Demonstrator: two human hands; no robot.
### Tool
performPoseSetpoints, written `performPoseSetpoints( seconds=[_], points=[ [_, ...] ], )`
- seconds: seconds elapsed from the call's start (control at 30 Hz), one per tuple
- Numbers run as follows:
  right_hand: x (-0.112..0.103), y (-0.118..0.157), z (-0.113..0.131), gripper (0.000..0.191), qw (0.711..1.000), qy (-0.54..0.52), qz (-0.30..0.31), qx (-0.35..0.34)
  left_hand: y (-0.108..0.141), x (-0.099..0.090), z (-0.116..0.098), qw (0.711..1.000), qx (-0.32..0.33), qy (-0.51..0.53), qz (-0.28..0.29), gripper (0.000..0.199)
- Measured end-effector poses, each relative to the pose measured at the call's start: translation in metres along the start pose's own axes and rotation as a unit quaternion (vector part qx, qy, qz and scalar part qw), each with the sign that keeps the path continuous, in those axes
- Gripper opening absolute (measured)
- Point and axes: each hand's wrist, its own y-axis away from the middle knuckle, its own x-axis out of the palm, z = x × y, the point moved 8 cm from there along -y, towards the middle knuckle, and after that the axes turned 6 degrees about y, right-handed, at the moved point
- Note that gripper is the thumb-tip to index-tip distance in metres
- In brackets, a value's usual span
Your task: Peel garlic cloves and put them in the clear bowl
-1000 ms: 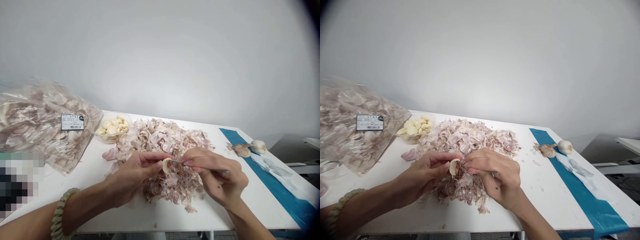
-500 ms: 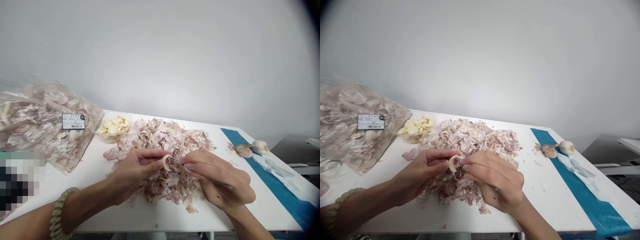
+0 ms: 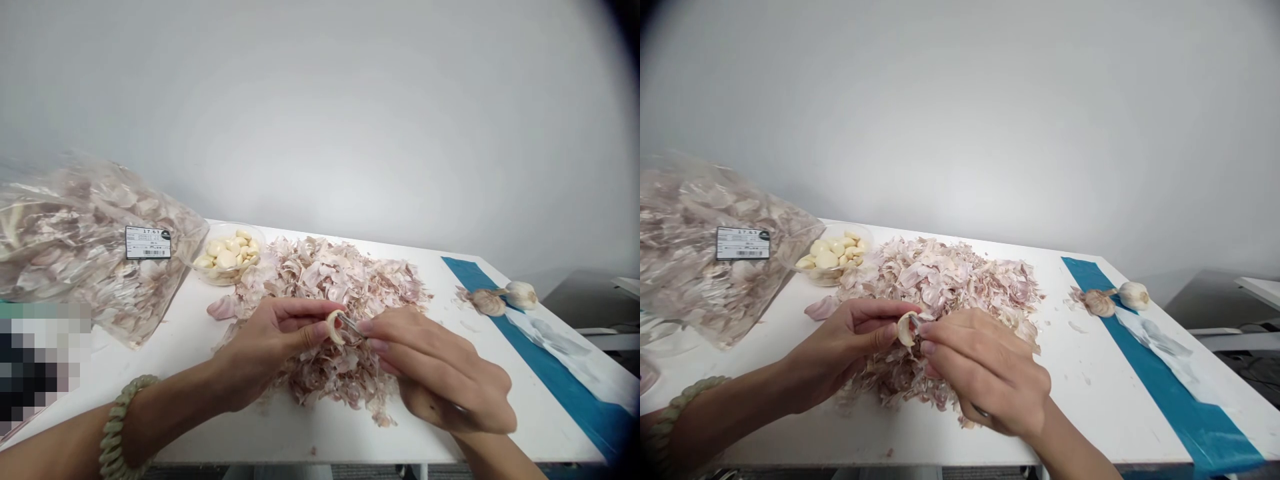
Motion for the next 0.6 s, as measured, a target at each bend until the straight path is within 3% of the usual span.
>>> performPoseSetpoints(
  seconds=[0.13, 0.3, 0.6],
  points=[
    [0.002, 0.001, 0.001, 0.036, 1.000, 0.009, 0.020, 0.000, 0.002, 0.002, -0.004, 1.000, 0.018, -0.021, 0.011, 0.023],
    [-0.002, -0.007, -0.002, 0.023, 0.999, 0.002, -0.031, 0.028, 0.004, 0.001, -0.014, 0.991, 0.070, -0.112, 0.005, 0.022],
    [0.003, -0.006, 0.000, 0.024, 0.998, -0.009, -0.034, 0.042, 0.003, 0.003, -0.020, 0.977, 0.109, -0.183, 0.013, 0.021]
  ],
)
